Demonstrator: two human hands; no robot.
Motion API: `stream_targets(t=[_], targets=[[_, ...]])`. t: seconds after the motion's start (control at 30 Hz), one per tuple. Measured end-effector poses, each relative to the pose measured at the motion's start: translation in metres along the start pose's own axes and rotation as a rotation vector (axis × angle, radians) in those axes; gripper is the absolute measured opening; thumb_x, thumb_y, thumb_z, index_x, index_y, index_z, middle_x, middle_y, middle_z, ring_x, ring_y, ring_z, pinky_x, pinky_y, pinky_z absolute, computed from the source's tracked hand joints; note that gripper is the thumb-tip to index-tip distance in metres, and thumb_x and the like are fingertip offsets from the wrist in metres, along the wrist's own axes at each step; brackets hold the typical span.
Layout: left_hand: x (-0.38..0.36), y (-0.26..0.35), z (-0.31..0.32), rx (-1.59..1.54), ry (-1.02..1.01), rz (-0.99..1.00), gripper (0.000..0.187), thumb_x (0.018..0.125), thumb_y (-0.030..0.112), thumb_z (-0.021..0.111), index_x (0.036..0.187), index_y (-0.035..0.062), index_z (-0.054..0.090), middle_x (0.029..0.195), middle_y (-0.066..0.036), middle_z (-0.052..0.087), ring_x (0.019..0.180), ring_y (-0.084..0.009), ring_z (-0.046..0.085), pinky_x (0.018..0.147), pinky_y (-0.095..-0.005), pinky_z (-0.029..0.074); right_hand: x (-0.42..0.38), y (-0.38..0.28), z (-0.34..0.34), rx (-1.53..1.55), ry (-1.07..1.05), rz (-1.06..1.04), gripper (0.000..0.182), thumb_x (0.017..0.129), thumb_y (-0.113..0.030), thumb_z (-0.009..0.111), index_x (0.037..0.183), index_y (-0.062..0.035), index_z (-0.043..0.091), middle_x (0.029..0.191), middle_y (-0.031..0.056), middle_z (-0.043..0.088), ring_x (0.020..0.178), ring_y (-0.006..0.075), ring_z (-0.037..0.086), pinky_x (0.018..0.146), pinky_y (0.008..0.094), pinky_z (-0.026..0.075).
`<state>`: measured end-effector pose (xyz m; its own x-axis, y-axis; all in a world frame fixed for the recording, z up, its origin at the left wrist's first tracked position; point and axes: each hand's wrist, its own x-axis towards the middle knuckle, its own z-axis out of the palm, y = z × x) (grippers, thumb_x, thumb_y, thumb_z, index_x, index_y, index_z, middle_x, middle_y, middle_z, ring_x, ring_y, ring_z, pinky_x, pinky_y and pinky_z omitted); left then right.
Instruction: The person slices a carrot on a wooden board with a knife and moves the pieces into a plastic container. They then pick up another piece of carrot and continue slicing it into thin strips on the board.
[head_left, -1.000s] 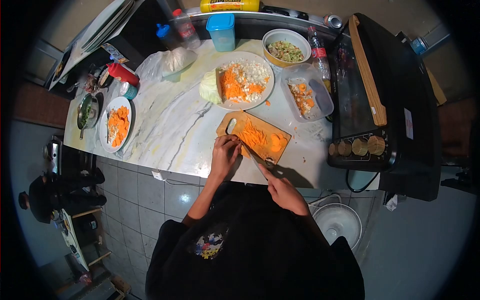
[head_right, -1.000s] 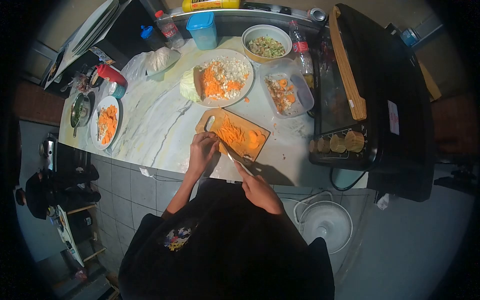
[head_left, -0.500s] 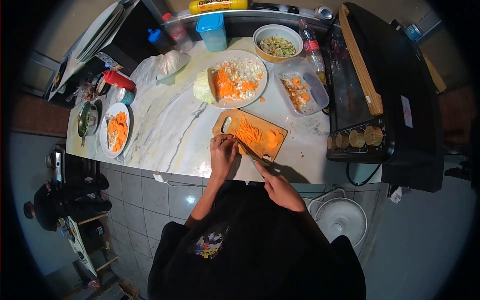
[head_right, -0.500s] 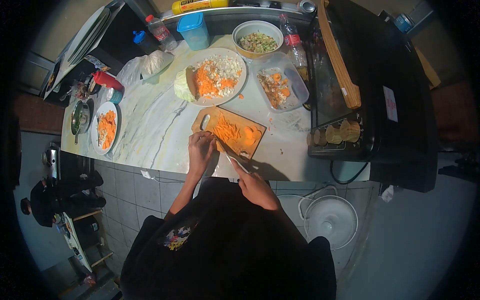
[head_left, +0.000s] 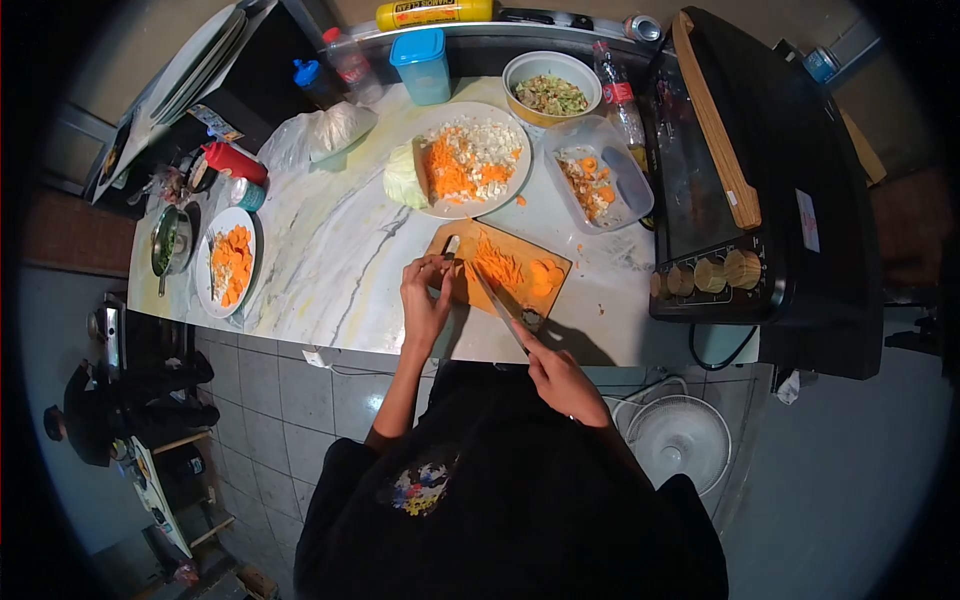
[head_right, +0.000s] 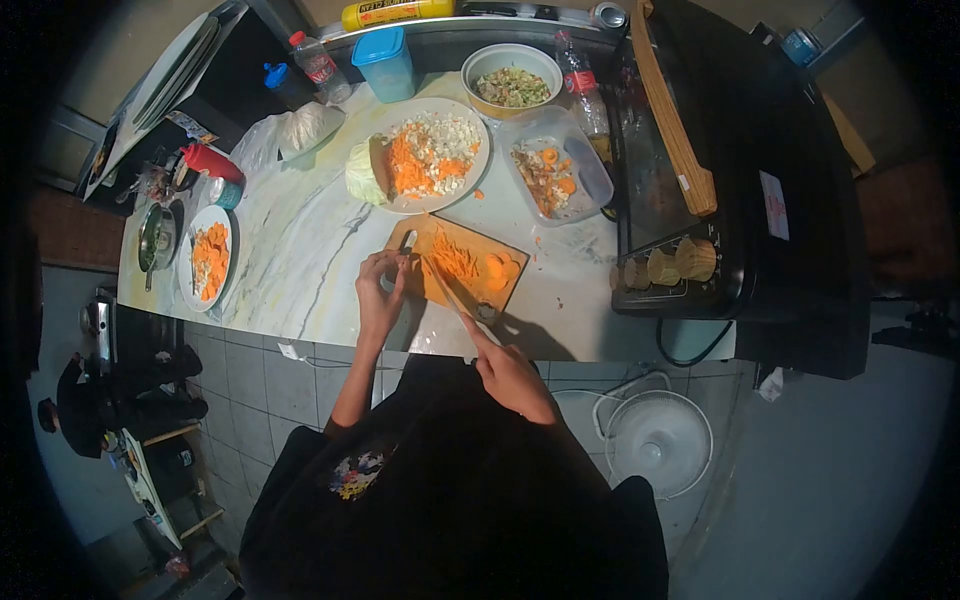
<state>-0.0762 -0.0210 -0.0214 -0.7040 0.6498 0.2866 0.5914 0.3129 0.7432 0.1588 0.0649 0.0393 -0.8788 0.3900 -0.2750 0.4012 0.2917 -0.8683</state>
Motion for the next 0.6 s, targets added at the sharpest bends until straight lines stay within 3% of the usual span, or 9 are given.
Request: stream_targets(t=[0.23,0.33,0.5,0.57,0.6], targets=[[0.005,0.001,0.01,-0.097,-0.105,-0.049,0.012,0.083,0.006,0.07,0.092,-0.0022,0.07,0.096,-0.017,0.069,0.085,-0.031,0.068,0.077,-0.0363,0.053,-0.011,-0.006,-0.023,0.073,0.128,0.138,0.067,0.09,0.003,0.048,0.15,-0.0221,0.033,0.087,0.0295,0.059,0.077,0.0453,0.06,0.073,0.0421,0.05],[0.007,0.005,0.008,-0.049,-0.157,-0.076,0.013,0.083,0.007,0.071,0.093,-0.0022,0.071,0.096,-0.018,0.07,0.085,-0.0289,0.07,0.078,-0.0346,0.054,-0.011,-0.001,-0.025,0.056,0.213,0.047,0.067,0.089,0.003,0.048,0.15,-0.0207,0.033,0.078,0.0274,0.056,0.071,0.0427,0.059,0.071,0.0367,0.049],[0.009,0.001,0.006,-0.057,-0.179,-0.053,0.014,0.084,0.008,0.071,0.095,-0.0014,0.072,0.097,-0.018,0.071,0.085,-0.0273,0.07,0.079,-0.034,0.054,-0.015,-0.002,-0.028,0.086,0.223,0.136,0.066,0.089,0.004,0.047,0.15,-0.0193,0.034,0.075,0.0262,0.053,0.065,0.0389,0.056,0.066,0.034,0.046],[0.009,-0.004,0.009,-0.171,-0.212,-0.076,0.017,0.085,0.01,0.071,0.097,-0.0019,0.07,0.091,-0.017,0.07,0.08,-0.0272,0.07,0.073,-0.0341,0.054,-0.017,0.001,-0.028,0.105,0.257,0.133,0.066,0.089,0.005,0.047,0.149,-0.0189,0.035,0.074,0.0259,0.052,0.064,0.0376,0.056,0.065,0.0335,0.045],[0.011,0.003,0.009,-0.172,-0.217,-0.075,0.017,0.085,0.01,0.071,0.097,-0.0019,0.07,0.091,-0.017,0.07,0.08,-0.0272,0.07,0.073,-0.0341,0.054,-0.018,0.004,-0.027,0.106,0.286,0.112,0.065,0.089,0.004,0.047,0.149,-0.0185,0.036,0.072,0.0247,0.049,0.061,0.0333,0.054,0.064,0.0329,0.045]])
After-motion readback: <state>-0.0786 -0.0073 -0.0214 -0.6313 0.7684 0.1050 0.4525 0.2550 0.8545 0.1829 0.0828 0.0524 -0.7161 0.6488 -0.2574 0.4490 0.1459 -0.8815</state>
